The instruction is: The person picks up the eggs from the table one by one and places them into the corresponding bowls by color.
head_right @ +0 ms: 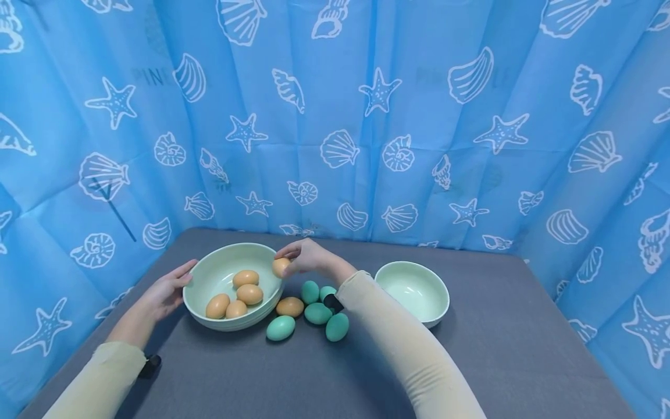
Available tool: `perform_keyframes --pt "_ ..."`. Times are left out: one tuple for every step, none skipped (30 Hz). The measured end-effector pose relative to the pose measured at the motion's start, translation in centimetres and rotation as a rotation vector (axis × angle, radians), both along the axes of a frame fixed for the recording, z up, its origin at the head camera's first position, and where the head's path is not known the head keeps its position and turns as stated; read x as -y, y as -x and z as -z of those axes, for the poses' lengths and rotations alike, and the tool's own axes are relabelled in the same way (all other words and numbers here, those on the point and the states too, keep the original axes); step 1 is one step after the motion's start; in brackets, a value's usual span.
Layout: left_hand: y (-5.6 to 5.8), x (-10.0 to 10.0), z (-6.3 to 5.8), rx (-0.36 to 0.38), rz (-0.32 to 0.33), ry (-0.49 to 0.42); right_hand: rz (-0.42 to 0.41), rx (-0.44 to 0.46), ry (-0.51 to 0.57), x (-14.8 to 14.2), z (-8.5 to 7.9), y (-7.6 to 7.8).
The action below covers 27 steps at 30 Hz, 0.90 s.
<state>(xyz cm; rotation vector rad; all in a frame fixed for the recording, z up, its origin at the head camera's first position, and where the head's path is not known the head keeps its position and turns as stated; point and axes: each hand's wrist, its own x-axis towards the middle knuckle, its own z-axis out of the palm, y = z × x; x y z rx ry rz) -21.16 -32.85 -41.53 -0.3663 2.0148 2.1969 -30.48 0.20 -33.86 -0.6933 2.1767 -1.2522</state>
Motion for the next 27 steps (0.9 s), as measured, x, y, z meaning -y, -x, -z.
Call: perform_keyframes --pt "0.0 0.0 0.0 -0.001 0.002 -0.001 -0.022 -0.008 0.007 0.1 0.1 0.0" --pt "0.0 0.0 0.0 -0.002 0.004 -0.002 -0.046 -0.011 0.016 0.2 0.1 0.0" --pt "0.0 -0.1 0.0 -0.001 0.003 -0.005 -0.073 -0.017 0.026 0.3 0.2 0.0" --pt "0.0 -0.1 0.0 -0.002 0.003 -0.005 -0.099 -0.026 0.031 0.5 0.2 0.0" --pt "0.0 -0.1 0.0 -0.002 0.005 -0.003 -0.124 -0.037 0.033 0.6 0.2 -0.1" --pt "0.0 -0.1 0.0 0.0 0.003 -0.003 -0.15 -0.045 0.039 0.8 0.2 -0.1" --pt "0.1 -0.1 0.0 -0.003 0.005 0.0 -0.179 -0.052 0.045 1.0 0.3 -0.1" --pt "0.0 -0.1 0.0 -0.004 0.006 0.004 -0.207 -0.059 0.048 1.2 0.3 -0.1" --pt "0.0 -0.1 0.0 -0.003 0.006 0.008 -0.236 -0.07 0.047 1.5 0.4 -0.1" --pt "0.0 -0.1 0.0 -0.003 0.008 0.011 -0.265 -0.079 0.047 1.7 0.5 -0.1" --pt "0.0 0.0 0.0 -0.003 0.008 0.012 -0.29 -0.082 0.046 2.0 0.5 -0.1" --pt "0.0 -0.1 0.0 -0.003 0.008 0.012 -0.313 -0.084 0.043 2.3 0.7 -0.1" --pt "0.0 -0.1 0.0 -0.004 0.009 0.015 -0.333 -0.084 0.036 2.5 0.8 -0.2" --pt "0.0 -0.1 0.0 -0.003 0.009 0.014 -0.348 -0.083 0.026 2.9 0.9 -0.2" --pt "0.0 0.0 0.0 -0.003 0.009 0.013 -0.365 -0.085 0.015 3.1 1.0 -0.2" --pt "0.0 0.0 0.0 -0.002 0.009 0.015 -0.379 -0.083 0.002 3.4 1.2 -0.2" --pt "-0.1 -0.1 -0.1 -0.003 0.009 0.016 -0.39 -0.083 -0.013 3.6 1.3 -0.3" --pt "-0.1 -0.1 -0.1 -0.004 0.01 0.017 -0.403 -0.085 -0.026 3.8 1.4 -0.3" --pt "-0.1 -0.1 -0.1 -0.004 0.009 0.017 -0.415 -0.087 -0.041 4.1 1.5 -0.3" --pt "-0.1 0.0 -0.1 -0.005 0.009 0.015 -0.427 -0.091 -0.056 4.3 1.6 -0.2" --pt "-0.1 0.0 -0.1 -0.004 0.007 0.013 -0.439 -0.093 -0.073 4.5 1.7 -0.2" --pt "-0.1 0.0 -0.1 -0.005 0.006 0.013 -0.45 -0.091 -0.09 4.7 1.7 -0.3" --pt "0.0 -0.1 -0.1 -0.005 0.004 0.011 -0.462 -0.088 -0.106 4.9 1.7 -0.3" --pt "0.0 -0.1 -0.1 -0.006 0.004 0.012 -0.474 -0.083 -0.123 5.1 1.7 -0.3" --pt "0.0 -0.1 -0.1 -0.005 0.003 0.012 -0.484 -0.078 -0.139 5.2 1.7 -0.3" --pt "0.0 -0.1 -0.1 -0.006 0.004 0.015 -0.495 -0.07 -0.152 5.4 1.7 -0.2" --pt "0.0 -0.1 -0.1 -0.005 0.004 0.017 -0.506 -0.061 -0.163 5.5 1.7 -0.2"
